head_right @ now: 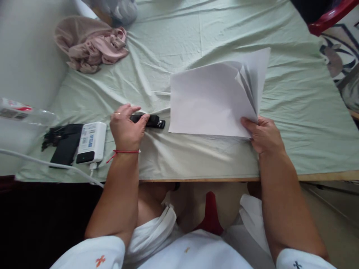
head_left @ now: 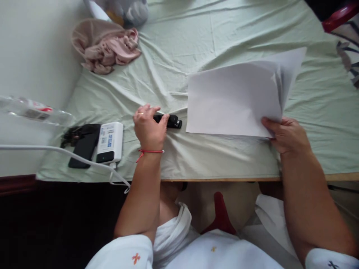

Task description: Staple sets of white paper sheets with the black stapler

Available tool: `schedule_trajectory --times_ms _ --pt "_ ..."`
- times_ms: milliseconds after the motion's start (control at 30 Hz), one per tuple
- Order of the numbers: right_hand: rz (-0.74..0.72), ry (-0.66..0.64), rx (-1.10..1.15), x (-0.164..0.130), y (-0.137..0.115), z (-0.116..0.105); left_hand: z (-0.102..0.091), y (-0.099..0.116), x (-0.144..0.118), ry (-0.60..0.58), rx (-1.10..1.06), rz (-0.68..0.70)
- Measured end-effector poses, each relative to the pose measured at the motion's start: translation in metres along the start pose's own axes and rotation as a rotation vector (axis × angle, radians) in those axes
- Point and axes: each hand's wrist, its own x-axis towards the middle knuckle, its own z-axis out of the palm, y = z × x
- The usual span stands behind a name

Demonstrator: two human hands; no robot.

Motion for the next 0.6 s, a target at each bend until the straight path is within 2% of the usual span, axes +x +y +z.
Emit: schedule_trajectory --times_ms 67,133,167,267,367,467,533,600 --pt "0.016 0.013 0.024 0.0 -0.005 -0.006 -0.003 0.015 -0.005 0.142 -0.047 0.036" --pt "0.008 0.007 0.043 -0.001 -0.008 -0.01 -0.004 0.033 -0.013 0.178 -0.219 0.113" --pt "0.005 0.0 0.048 -0.002 -0.009 -0.012 -0.003 0.04 -0.016 0.162 -0.339 0.108" --pt "0.014 -0.01 0.057 -0.007 -0.013 -0.016 0.004 0.055 -0.023 -0.005 -0.596 -0.04" --pt "0.034 -0.001 0.061 -0.01 -0.015 -0.018 0.011 0.059 -0.022 -0.2 -0.707 -0.221" --pt "0.035 0.01 0.039 -0.009 -0.015 -0.019 0.014 0.062 -0.02 -0.391 -0.8 -0.311" --pt "-0.008 0.014 0.013 -0.007 -0.014 -0.019 0.016 0.064 -0.021 -0.439 -0.811 -0.327" --pt "-0.084 0.018 -0.006 -0.004 -0.012 -0.018 0.02 0.066 -0.025 -0.414 -0.79 -0.336"
